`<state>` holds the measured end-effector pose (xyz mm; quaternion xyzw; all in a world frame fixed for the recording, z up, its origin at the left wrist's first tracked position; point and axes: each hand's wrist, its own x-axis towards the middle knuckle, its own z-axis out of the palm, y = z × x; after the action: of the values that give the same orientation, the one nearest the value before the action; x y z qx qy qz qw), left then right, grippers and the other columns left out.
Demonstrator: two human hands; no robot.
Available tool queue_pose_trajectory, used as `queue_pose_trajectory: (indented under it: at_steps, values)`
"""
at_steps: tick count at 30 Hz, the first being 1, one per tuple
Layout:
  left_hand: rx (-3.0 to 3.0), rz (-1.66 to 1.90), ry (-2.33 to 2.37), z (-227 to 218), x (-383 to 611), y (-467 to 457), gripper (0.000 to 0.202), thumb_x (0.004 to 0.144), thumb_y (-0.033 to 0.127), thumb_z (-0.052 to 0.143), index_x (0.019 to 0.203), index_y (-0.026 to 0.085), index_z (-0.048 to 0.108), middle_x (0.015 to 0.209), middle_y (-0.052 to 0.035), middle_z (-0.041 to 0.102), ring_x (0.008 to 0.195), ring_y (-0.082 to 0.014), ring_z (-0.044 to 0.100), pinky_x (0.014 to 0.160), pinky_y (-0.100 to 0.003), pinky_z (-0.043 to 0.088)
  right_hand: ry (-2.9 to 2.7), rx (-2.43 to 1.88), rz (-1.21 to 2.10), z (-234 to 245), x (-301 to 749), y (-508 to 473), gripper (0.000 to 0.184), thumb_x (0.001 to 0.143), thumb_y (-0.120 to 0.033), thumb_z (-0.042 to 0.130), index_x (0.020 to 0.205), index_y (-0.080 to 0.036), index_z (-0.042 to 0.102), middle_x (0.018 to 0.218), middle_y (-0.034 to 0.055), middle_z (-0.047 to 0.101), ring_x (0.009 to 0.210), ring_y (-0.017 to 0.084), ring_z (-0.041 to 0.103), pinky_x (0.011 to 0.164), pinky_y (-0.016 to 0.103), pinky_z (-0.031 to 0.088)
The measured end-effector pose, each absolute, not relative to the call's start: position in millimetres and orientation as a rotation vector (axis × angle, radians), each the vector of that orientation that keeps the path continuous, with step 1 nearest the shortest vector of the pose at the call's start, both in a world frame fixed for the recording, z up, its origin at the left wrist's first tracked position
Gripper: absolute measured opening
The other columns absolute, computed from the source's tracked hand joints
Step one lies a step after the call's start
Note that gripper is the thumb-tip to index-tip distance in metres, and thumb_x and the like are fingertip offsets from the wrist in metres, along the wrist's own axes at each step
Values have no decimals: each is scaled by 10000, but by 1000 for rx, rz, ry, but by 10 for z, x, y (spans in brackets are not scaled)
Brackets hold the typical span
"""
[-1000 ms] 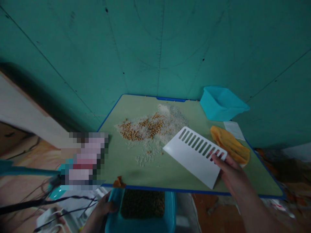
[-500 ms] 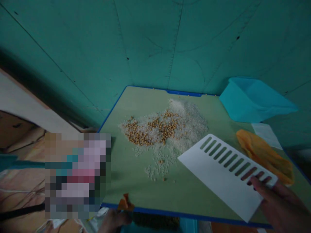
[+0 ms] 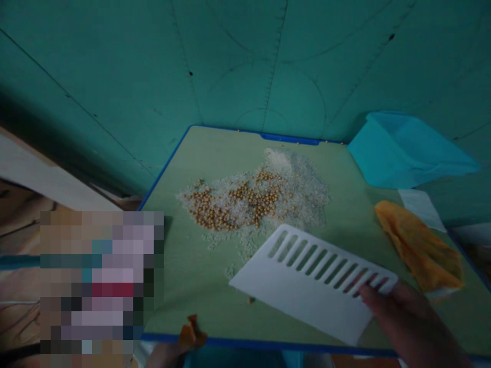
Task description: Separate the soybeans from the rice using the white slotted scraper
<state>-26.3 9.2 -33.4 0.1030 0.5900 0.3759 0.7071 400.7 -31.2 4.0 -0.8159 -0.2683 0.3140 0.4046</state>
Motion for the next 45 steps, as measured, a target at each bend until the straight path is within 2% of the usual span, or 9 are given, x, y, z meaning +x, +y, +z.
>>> queue_pose_trajectory:
  at_steps: [2,7,12,18,24,28,34,40,45]
  values:
    - [259,862,1317,-283,-280,107,298,350,86,739,565,282,678,604,28,710,830,-341,636,825,-427,458,-613,-1975,846,392,3545,53,175,579,-440,733,674,-300,688,568,63,683,809,377,672,733,470,547]
    - [216,861,1330,-87,-327,134,379,358,94,696,715,218,713,633,-32,735,832,-381,653,697,-441,513,-660,-1698,1000,981,2935,549,326,497,-485,798,728,-276,704,749,26,734,774,279,671,818,441,494]
    - [270,949,1316,163,-218,219,522,350,58,645,847,203,709,783,-40,765,850,-348,665,672,-384,527,-586,-1594,1033,945,3091,597,394,411,-497,829,684,-255,682,689,18,713,642,238,658,656,394,525]
    - [360,796,1206,254,-149,225,259,405,78,608,620,164,723,552,-46,719,657,-304,681,554,-337,509,-578,-1537,940,994,3041,474,377,420,-527,809,654,-276,654,622,0,682,625,230,650,641,390,520]
    - [364,792,1194,258,-143,161,292,436,75,613,684,173,732,575,-32,727,637,-280,679,454,-281,470,-595,-1552,910,1051,3024,391,349,497,-515,772,710,-278,629,663,18,687,714,265,662,664,406,503]
    - [372,818,1184,290,-110,143,257,444,71,610,656,174,713,531,-9,700,594,-246,663,497,-292,484,-575,-1524,903,1045,3040,385,381,488,-517,775,735,-269,623,658,8,674,724,263,658,644,388,492]
    - [386,839,1176,285,-90,144,197,432,66,609,588,168,674,471,20,652,432,-146,571,472,-258,452,-667,-1498,994,956,3059,427,377,518,-537,754,721,-248,621,617,3,651,577,199,615,573,351,484]
    - [406,838,1172,272,-105,108,280,443,77,603,685,174,704,509,14,685,430,-149,582,470,-260,460,-629,-1427,917,943,3014,476,342,502,-499,775,672,-240,631,608,-4,644,511,164,576,502,318,463]
    - [403,850,1181,263,-108,107,257,443,70,599,653,177,701,493,30,667,435,-132,576,468,-237,455,-635,-1413,960,934,3027,480,317,509,-470,783,684,-243,646,615,-7,652,509,162,580,490,312,461]
